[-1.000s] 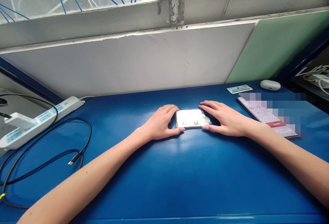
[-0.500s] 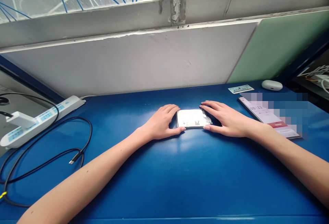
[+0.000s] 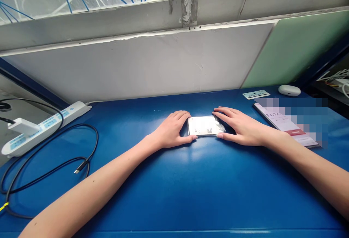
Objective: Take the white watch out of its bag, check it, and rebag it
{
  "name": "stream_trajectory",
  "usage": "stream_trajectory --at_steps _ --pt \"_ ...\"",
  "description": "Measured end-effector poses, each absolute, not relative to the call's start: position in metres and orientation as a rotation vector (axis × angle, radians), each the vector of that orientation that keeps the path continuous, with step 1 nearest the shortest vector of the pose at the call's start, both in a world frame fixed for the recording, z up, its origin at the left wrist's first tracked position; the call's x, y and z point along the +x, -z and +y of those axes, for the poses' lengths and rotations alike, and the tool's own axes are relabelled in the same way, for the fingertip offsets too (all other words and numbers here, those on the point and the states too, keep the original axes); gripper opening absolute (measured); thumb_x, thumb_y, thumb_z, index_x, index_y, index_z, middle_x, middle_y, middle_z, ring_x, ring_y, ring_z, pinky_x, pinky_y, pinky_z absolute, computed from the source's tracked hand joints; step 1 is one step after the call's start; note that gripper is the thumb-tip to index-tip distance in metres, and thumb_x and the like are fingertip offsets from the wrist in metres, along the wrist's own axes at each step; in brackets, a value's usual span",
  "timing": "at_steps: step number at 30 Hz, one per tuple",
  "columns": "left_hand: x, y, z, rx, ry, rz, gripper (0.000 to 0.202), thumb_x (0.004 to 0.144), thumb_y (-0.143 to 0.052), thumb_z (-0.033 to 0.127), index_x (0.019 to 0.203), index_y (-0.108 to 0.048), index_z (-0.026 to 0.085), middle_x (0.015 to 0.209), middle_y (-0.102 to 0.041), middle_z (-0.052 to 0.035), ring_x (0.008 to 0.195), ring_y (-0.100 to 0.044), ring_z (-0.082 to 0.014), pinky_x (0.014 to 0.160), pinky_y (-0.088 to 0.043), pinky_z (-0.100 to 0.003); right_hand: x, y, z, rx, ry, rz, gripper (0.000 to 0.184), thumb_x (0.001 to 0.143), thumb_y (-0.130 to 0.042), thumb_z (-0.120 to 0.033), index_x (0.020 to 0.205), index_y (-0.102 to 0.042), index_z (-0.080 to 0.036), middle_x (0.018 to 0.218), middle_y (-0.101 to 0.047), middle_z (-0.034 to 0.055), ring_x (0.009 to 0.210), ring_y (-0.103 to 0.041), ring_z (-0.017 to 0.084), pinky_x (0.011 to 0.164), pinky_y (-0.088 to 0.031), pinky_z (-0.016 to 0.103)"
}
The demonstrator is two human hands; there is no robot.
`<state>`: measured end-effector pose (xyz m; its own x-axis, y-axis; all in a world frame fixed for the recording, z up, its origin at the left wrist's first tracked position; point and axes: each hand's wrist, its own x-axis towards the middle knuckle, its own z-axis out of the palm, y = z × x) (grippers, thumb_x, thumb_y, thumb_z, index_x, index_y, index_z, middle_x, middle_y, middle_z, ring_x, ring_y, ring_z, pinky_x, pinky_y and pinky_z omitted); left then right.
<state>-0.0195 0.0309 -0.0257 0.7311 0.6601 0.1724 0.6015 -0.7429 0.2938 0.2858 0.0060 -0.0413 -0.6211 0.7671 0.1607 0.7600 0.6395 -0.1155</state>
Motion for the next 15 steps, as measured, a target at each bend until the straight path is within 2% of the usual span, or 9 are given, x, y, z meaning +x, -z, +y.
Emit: stream_trajectory --at_steps 9,15 --pt "-0.0198 0.0263 0.0311 2.698 -0.417 0.979 0.070 0.082 -0.068 0.058 0.134 -0.050 0.015 0.143 -0.052 -0.0192 0.135 -0.046 -0.0369 0.111 -0.039 -0.051 0.2864 0.0410 0.0059 -1.238 -0.069 -2.656 0.078 0.091 -0.052 -0.062 0.150 -0.042 -0.012 0.150 -0.047 0.0244 0.139 -0.043 0.041 0.109 -0.042 0.057" --pt "-0.0201 0.0254 0.0309 2.712 -0.414 0.960 0.070 0.082 -0.067 0.059 0.133 -0.050 0.013 0.142 -0.052 -0.0206 0.135 -0.046 -0.0366 0.112 -0.039 -0.050 0.2879 0.0400 0.0049 -1.237 -0.156 -2.616 0.079 0.090 -0.055 -0.061 0.151 -0.040 -0.014 0.153 -0.044 0.0241 0.141 -0.041 0.043 0.108 -0.042 0.061"
